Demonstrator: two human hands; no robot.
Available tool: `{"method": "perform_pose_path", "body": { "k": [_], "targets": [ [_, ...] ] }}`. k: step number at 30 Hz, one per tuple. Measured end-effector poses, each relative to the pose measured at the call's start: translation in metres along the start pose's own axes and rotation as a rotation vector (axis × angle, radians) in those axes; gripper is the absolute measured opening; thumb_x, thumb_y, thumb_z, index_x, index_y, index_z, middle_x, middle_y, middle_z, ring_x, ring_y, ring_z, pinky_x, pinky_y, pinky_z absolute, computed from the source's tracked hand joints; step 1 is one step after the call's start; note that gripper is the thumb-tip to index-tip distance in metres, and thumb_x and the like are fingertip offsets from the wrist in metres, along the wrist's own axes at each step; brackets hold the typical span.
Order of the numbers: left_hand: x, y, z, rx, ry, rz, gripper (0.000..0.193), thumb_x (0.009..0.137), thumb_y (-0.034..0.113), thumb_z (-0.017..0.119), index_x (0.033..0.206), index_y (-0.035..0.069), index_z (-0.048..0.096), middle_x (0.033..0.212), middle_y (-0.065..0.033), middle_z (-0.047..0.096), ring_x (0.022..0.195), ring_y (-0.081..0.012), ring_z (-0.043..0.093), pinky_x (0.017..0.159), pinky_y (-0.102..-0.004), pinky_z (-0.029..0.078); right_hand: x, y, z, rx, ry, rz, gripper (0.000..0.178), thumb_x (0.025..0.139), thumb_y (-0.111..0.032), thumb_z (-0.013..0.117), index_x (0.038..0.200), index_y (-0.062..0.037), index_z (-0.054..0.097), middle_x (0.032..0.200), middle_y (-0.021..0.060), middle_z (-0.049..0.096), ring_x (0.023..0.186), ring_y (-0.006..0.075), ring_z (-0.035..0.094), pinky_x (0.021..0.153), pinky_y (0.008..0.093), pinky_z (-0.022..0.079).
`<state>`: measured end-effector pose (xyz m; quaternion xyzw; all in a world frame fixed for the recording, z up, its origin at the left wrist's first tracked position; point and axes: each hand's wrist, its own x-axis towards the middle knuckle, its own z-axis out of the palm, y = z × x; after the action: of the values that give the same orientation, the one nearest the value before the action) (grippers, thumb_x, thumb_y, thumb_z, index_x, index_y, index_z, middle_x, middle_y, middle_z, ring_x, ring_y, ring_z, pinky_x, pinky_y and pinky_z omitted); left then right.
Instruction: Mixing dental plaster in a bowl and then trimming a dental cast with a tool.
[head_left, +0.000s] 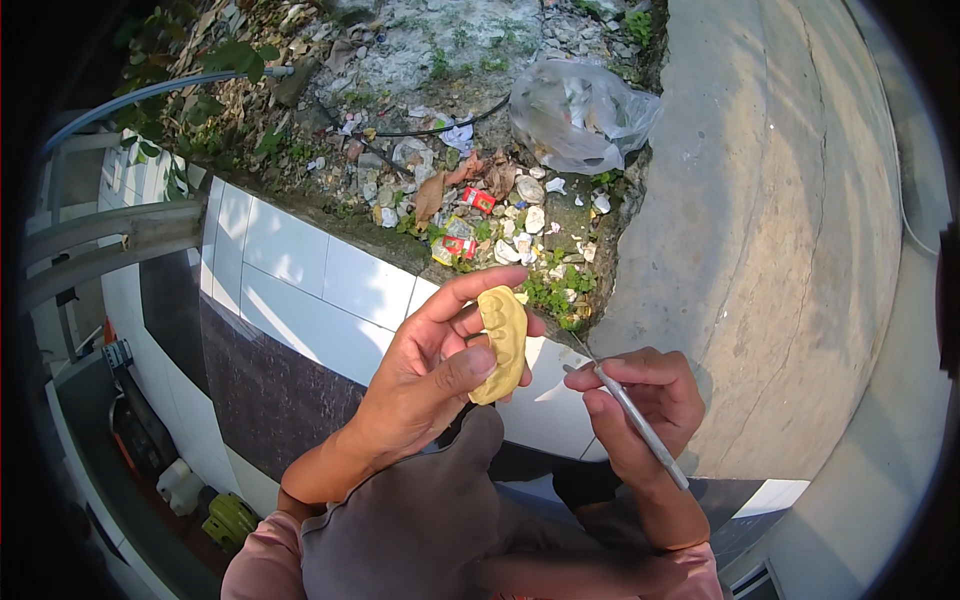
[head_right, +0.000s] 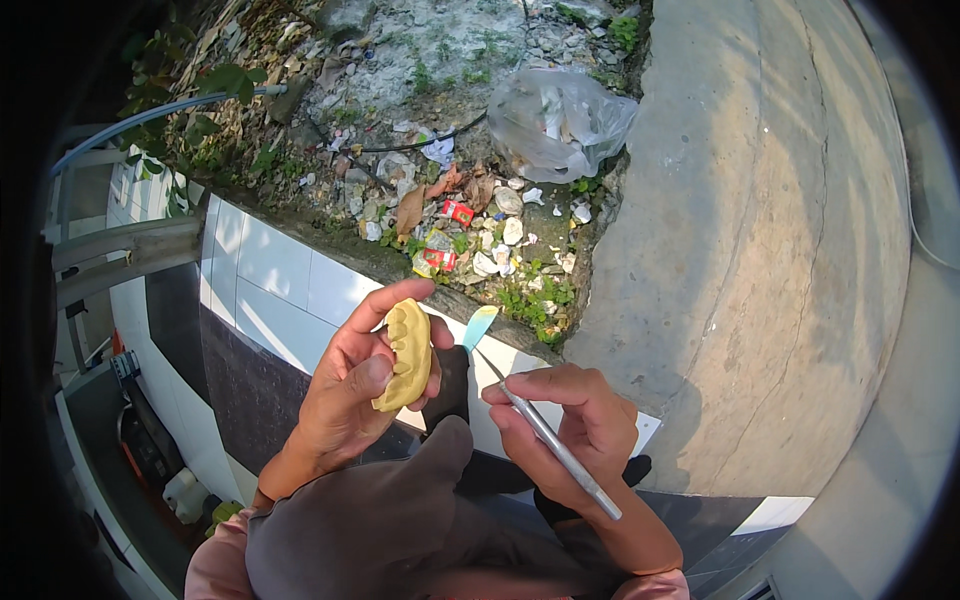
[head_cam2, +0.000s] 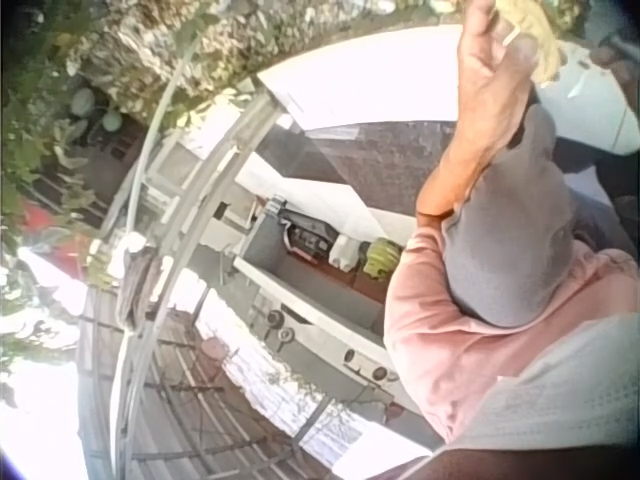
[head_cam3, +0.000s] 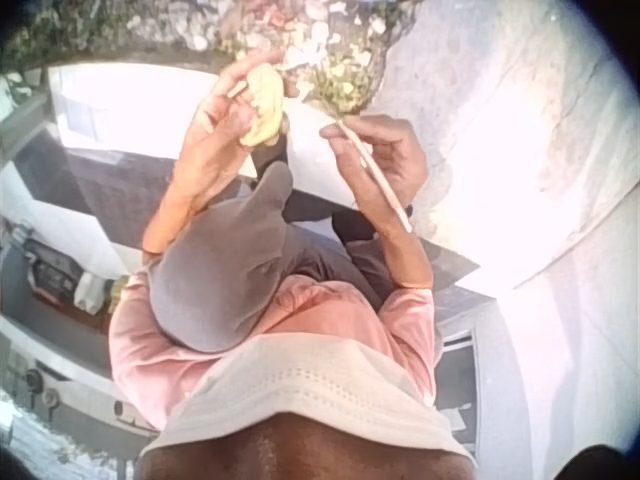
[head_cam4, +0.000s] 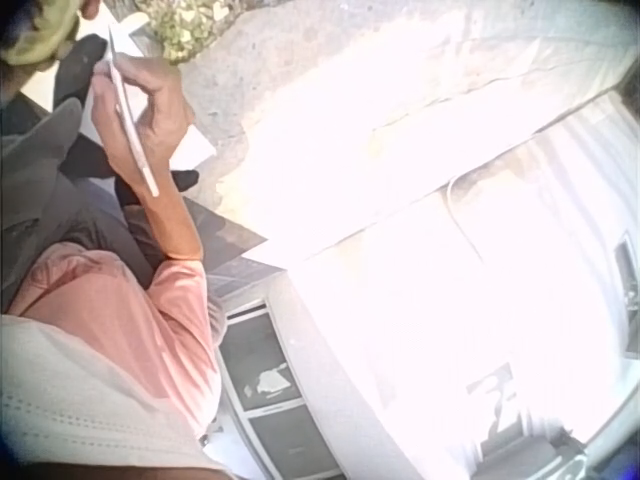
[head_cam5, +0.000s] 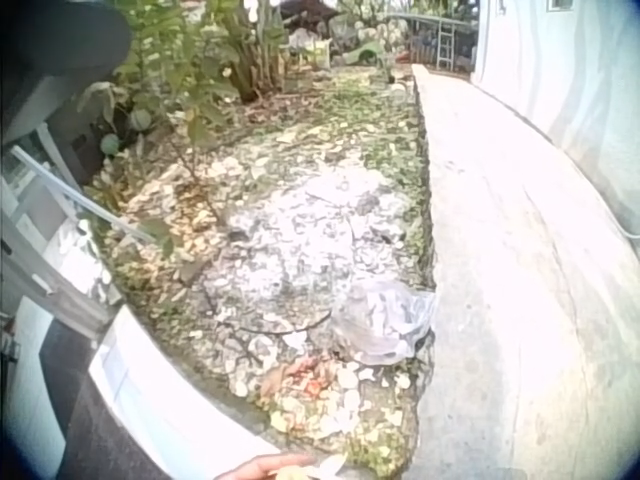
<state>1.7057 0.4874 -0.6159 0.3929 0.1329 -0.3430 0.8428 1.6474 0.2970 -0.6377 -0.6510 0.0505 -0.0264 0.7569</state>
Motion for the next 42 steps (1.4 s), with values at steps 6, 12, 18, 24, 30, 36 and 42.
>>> {"method": "perform_pose_path", "body": {
  "k": [6, 12, 18, 24, 30, 36, 42],
  "targets": [
    [0.002, 0.001, -0.004, -0.116, -0.019, -0.168, 0.065, 0.082, 0.032, 0.067, 0.132, 0.001, 0.04, 0.103, -0.0139, 0.057, 0.07, -0.0114, 0.054, 0.056, -0.0187, 0.044, 0.019, -0.027, 0.005, -0.166, -0.136, -0.246, 0.026, 0.068, 0.007, 0.074, 0.092, -0.0003, 0.064, 0.085, 0.0137, 0.066, 0.084, 0.027, 0.069, 0.074, 0.0347, 0.057],
    [0.001, 0.003, 0.001, -0.113, 0.008, -0.203, 0.053, 0.083, 0.03, 0.063, 0.124, 0.001, 0.046, 0.091, -0.0073, 0.056, 0.067, -0.0096, 0.051, 0.052, -0.0174, 0.043, 0.027, -0.025, 0.015, -0.253, -0.232, -0.284, 0.017, 0.072, -0.001, 0.069, 0.085, -0.0043, 0.058, 0.082, 0.0132, 0.061, 0.092, 0.0334, 0.066, 0.091, 0.0505, 0.049],
    [0.001, 0.007, 0.002, -0.084, 0.047, -0.221, 0.052, 0.082, 0.027, 0.061, 0.125, 0.002, 0.046, 0.09, -0.0052, 0.057, 0.069, -0.0087, 0.053, 0.05, -0.0159, 0.043, 0.026, -0.023, 0.02, -0.293, -0.28, -0.27, 0.015, 0.071, -0.001, 0.068, 0.082, -0.0041, 0.058, 0.08, 0.0118, 0.06, 0.092, 0.0355, 0.066, 0.09, 0.0503, 0.05],
    [-0.001, 0.007, 0.001, -0.033, 0.077, -0.197, 0.052, 0.081, 0.027, 0.061, 0.125, 0.003, 0.046, 0.092, -0.0049, 0.057, 0.072, -0.0092, 0.055, 0.051, -0.016, 0.044, 0.027, -0.028, 0.024, -0.376, -0.302, -0.281, 0.014, 0.069, 0.001, 0.067, 0.078, -0.004, 0.058, 0.079, 0.011, 0.059, 0.092, 0.0346, 0.067, 0.09, 0.0494, 0.051],
    [0.0, 0.006, 0.001, 0.006, 0.086, -0.166, 0.052, 0.082, 0.027, 0.062, 0.125, 0.004, 0.047, 0.096, -0.0051, 0.056, 0.075, -0.0096, 0.055, 0.053, -0.0171, 0.045, 0.026, -0.025, 0.025, -0.395, -0.288, -0.298, 0.014, 0.069, 0.001, 0.068, 0.079, -0.0045, 0.059, 0.08, 0.0103, 0.06, 0.092, 0.0334, 0.067, 0.09, 0.049, 0.051],
    [0.0, 0.004, 0.0, 0.023, 0.086, -0.143, 0.051, 0.083, 0.028, 0.062, 0.125, 0.004, 0.047, 0.097, -0.005, 0.056, 0.076, -0.0095, 0.054, 0.055, -0.018, 0.045, 0.025, -0.024, 0.026, -0.418, -0.276, -0.313, 0.015, 0.069, 0.001, 0.067, 0.08, -0.005, 0.059, 0.08, 0.0105, 0.06, 0.092, 0.0325, 0.067, 0.09, 0.0485, 0.051],
    [-0.001, 0.002, -0.003, 0.019, 0.073, -0.123, 0.051, 0.084, 0.029, 0.062, 0.125, 0.004, 0.047, 0.096, -0.0055, 0.056, 0.075, -0.0093, 0.053, 0.057, -0.0188, 0.044, 0.023, -0.022, 0.028, -0.428, -0.257, -0.313, 0.015, 0.067, 0.002, 0.067, 0.08, -0.0025, 0.061, 0.081, 0.0107, 0.06, 0.093, 0.0306, 0.067, 0.089, 0.046, 0.053]
  ]
}}
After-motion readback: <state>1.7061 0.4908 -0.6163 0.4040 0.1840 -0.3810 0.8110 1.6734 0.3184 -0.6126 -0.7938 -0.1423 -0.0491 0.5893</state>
